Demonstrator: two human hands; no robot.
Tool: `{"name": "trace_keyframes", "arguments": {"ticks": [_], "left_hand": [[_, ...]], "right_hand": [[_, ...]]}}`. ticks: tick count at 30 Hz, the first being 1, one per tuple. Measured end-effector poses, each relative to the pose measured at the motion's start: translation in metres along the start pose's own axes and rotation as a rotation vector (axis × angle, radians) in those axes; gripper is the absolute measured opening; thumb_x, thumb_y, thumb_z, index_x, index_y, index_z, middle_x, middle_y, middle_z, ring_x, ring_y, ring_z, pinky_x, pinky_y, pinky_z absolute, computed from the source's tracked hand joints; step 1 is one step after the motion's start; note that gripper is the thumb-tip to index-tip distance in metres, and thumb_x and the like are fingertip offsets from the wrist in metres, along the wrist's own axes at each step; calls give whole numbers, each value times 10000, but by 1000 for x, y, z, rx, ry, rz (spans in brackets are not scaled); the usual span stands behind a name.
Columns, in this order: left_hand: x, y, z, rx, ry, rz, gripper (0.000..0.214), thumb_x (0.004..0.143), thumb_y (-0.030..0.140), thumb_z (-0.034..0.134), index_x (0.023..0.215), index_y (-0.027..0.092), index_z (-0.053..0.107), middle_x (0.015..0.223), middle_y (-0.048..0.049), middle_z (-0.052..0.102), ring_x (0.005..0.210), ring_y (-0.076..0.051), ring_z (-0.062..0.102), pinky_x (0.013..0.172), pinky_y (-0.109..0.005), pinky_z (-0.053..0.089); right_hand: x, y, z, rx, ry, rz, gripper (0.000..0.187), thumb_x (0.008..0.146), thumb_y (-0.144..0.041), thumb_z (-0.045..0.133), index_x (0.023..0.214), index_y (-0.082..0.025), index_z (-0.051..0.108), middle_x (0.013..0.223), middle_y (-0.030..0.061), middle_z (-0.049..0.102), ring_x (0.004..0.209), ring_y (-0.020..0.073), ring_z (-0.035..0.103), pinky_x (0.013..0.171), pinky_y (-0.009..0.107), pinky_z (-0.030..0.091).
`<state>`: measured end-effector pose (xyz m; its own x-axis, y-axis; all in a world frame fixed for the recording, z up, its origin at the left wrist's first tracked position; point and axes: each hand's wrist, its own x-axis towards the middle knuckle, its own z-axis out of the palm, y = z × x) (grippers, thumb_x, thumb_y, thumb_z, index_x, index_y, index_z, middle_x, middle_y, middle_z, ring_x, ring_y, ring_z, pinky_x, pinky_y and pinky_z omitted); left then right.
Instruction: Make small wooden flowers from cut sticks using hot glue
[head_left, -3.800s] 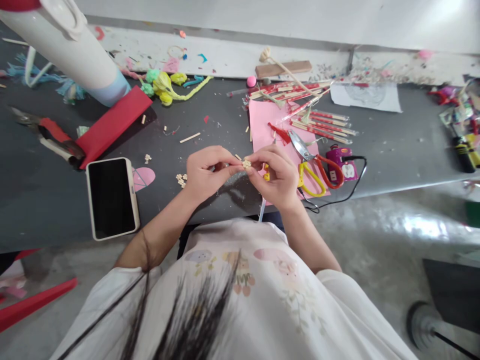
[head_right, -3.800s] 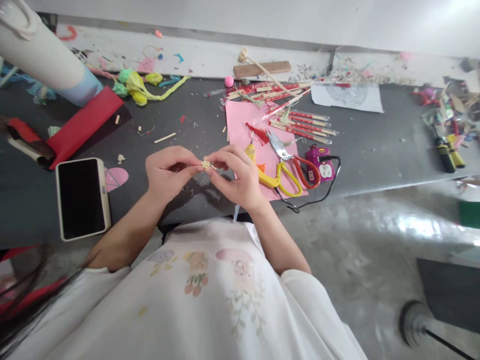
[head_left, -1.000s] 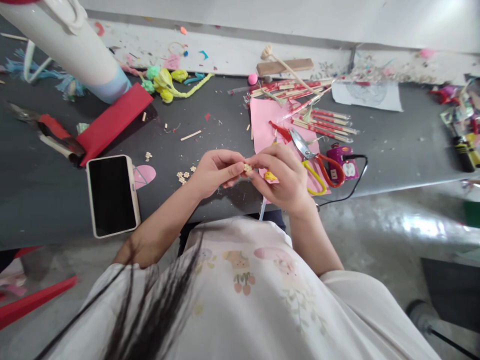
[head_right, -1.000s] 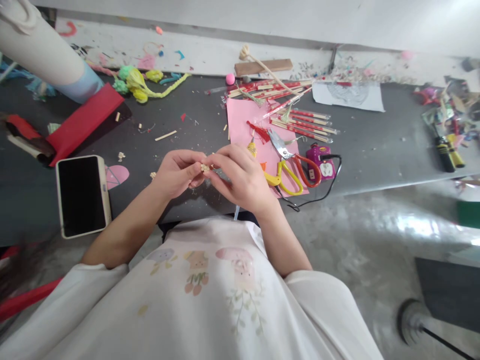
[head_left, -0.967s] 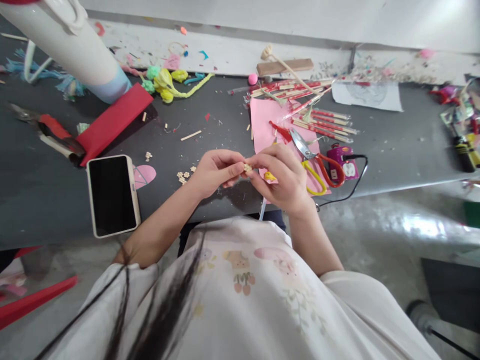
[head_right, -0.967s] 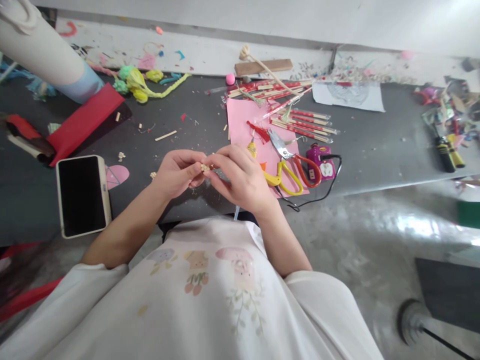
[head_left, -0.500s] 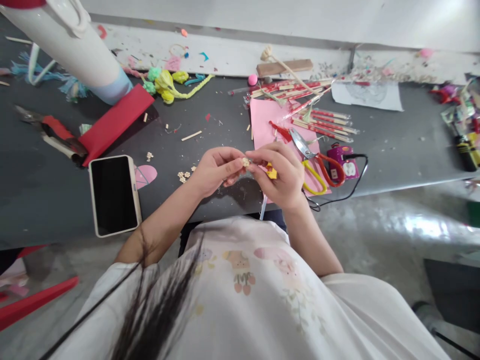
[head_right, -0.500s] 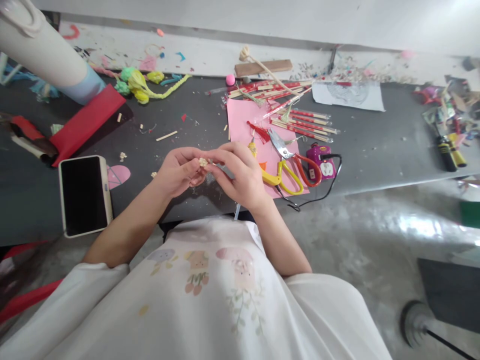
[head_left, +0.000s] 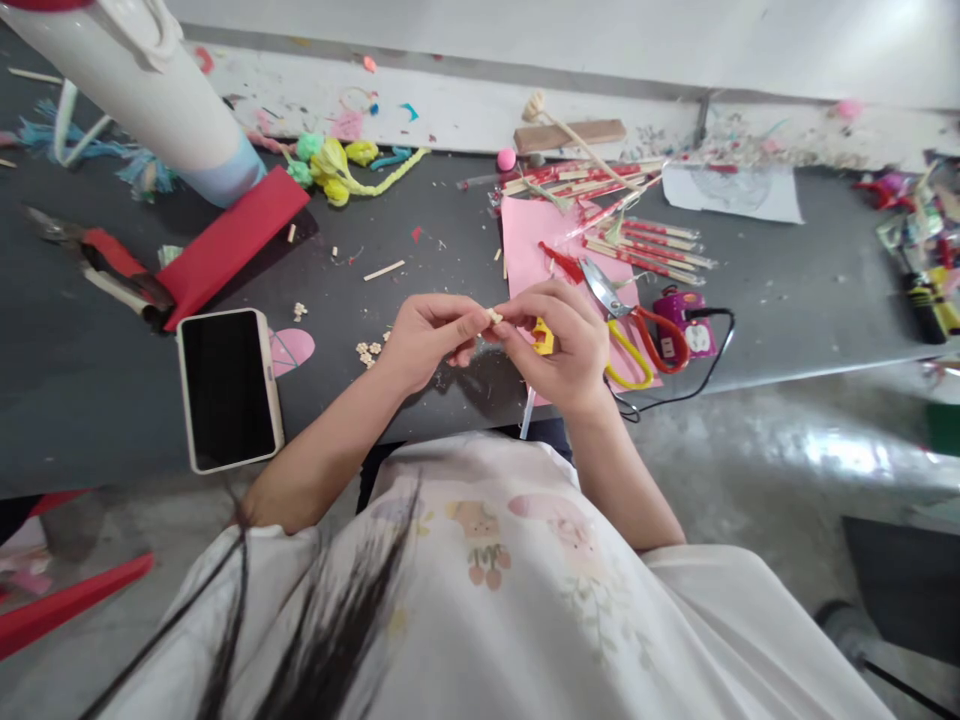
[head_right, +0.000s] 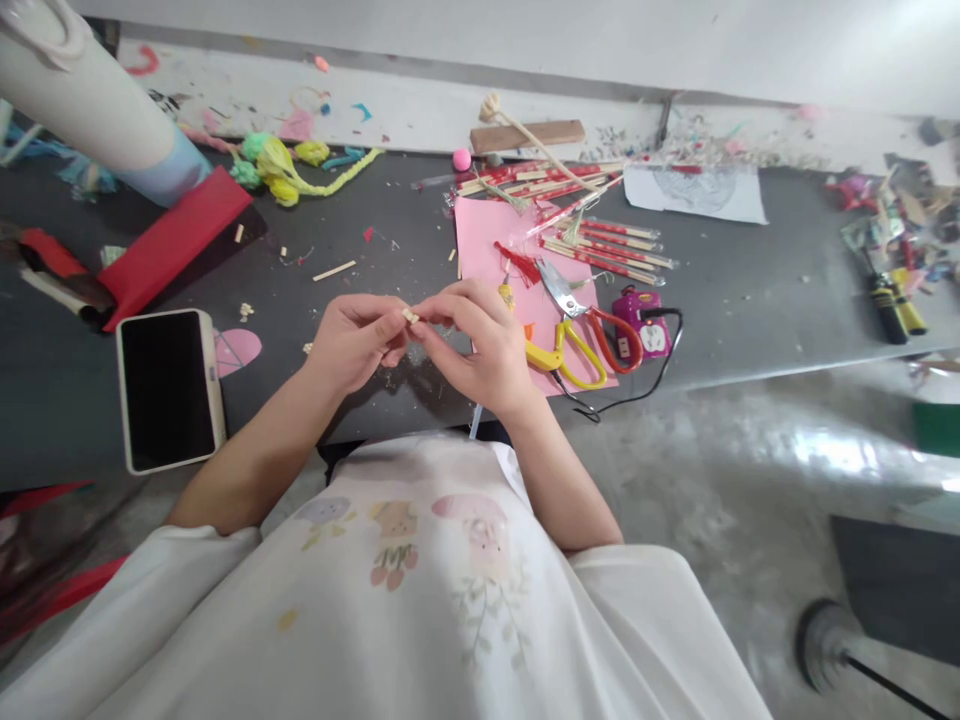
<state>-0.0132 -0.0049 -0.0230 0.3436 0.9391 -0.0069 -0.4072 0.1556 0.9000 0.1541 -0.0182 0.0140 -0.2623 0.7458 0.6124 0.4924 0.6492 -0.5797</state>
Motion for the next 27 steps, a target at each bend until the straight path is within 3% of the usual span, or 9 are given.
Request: {"name": "trace_keyframes", "arguments": {"ticks": [5,11,22,27], "left_hand": [[0,-1,0,61,63,15,300,671,472,814,741,185,759,626,-7,662,422,-52,501,362,-176,354],[1,-2,0,178,192,150,260,653,430,832,755,201,762,592,18,633,411,-43,459,365,-182,338],[0,-2,0,219,165,119,288,663,444,825,701,177,726,554,25,592,402,-39,449,371,-178,339],[0,-4,-1,281,142,257,258,673,388,833,838,209,748,695,16,655,467,-39,501,421,-172,394]], "right_hand": [[2,-2,-1,22,8,53,53,869,-217,632,888,-224,681,800,16,663,701,138,599,606,297,491],[0,0,-1,73,3,120,63,871,-236,645,901,-231,700,805,12,671,704,133,592,618,299,483],[-4,7,3,312,-13,324,94,846,-338,697,828,-249,720,748,1,675,714,142,600,623,298,495],[-3,7,4,529,-11,438,55,829,-302,719,818,-250,729,764,-19,691,704,111,619,639,261,505]]}}
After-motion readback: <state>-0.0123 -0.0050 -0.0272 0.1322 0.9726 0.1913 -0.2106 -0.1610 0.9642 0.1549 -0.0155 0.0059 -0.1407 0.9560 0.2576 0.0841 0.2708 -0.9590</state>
